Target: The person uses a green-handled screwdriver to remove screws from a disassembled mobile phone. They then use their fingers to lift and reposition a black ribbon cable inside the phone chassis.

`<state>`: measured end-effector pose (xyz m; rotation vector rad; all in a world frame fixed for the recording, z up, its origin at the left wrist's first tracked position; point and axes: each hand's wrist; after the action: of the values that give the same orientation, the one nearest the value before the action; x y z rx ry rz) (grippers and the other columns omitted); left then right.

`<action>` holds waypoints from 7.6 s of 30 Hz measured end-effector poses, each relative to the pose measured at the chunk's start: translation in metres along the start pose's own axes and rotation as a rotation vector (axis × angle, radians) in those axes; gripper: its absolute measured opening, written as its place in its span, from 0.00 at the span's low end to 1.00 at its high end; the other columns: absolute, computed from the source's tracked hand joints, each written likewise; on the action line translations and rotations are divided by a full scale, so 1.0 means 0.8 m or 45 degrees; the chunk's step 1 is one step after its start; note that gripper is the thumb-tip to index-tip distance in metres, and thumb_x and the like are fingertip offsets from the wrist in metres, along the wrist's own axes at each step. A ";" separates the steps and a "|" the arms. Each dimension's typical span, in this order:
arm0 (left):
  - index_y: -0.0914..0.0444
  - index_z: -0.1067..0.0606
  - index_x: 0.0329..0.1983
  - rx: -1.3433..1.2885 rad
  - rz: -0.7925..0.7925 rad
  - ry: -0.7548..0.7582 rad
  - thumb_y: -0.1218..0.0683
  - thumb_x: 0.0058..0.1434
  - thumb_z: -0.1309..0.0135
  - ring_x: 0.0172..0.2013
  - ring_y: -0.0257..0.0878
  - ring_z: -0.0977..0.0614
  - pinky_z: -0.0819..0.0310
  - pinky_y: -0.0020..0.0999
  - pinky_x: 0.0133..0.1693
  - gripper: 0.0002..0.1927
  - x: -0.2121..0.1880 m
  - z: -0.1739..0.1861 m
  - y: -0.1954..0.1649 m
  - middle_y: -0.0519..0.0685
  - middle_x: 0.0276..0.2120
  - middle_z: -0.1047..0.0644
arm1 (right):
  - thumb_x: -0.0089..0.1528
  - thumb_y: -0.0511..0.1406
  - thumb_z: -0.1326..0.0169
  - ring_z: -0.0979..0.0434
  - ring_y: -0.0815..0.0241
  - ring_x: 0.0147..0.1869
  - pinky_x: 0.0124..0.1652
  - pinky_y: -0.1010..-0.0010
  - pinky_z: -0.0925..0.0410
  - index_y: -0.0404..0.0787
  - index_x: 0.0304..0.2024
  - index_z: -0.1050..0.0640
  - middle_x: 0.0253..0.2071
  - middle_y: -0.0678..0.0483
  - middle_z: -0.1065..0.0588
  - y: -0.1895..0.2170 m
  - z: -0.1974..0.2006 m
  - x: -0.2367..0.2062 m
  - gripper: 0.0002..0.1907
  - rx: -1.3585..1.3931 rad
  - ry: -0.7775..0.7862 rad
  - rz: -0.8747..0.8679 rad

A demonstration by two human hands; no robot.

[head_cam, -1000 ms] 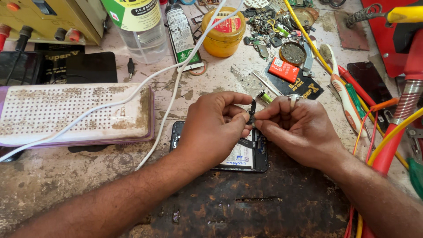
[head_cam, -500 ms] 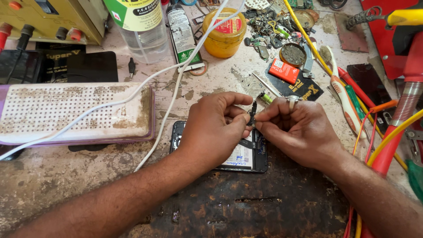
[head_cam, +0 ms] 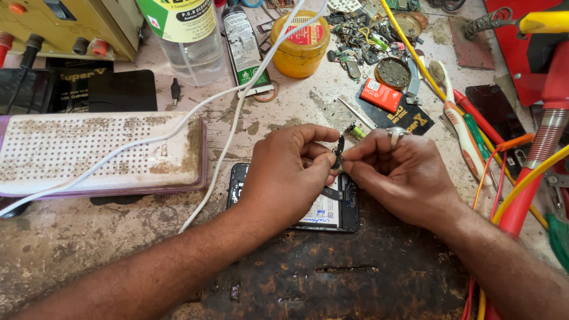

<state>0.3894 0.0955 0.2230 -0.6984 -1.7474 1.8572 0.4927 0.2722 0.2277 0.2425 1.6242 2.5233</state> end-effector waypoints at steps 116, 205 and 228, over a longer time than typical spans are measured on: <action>0.68 0.26 0.57 -0.517 0.122 0.181 0.64 0.60 0.46 0.36 0.34 0.15 0.15 0.27 0.40 0.20 0.004 0.019 0.006 0.50 0.37 0.21 | 0.68 0.34 0.44 0.21 0.60 0.37 0.38 0.71 0.30 0.39 0.43 0.23 0.33 0.51 0.20 0.014 0.077 0.009 0.05 -0.720 -0.426 0.140; 0.71 0.22 0.50 -0.353 0.248 0.410 0.62 0.57 0.41 0.33 0.32 0.16 0.17 0.26 0.38 0.17 0.012 0.016 0.008 0.50 0.35 0.18 | 0.57 0.29 0.36 0.15 0.64 0.37 0.39 0.73 0.23 0.39 0.37 0.17 0.35 0.53 0.18 0.036 0.010 0.001 0.06 -0.734 -0.220 0.679; 0.72 0.26 0.51 -0.469 0.287 0.338 0.61 0.61 0.46 0.34 0.36 0.14 0.15 0.28 0.36 0.16 0.013 0.020 0.000 0.50 0.35 0.20 | 0.68 0.29 0.38 0.20 0.68 0.42 0.40 0.78 0.28 0.39 0.48 0.16 0.44 0.52 0.19 0.033 0.029 0.004 0.06 -0.782 -0.550 0.381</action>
<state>0.3711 0.0902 0.2233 -1.2679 -1.9102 1.4992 0.4937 0.2824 0.2609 0.9249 0.6584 2.7666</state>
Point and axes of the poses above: each hand's wrist, its own x-axis towards the middle knuckle, its own z-axis out of the back of the hand, y = z × x
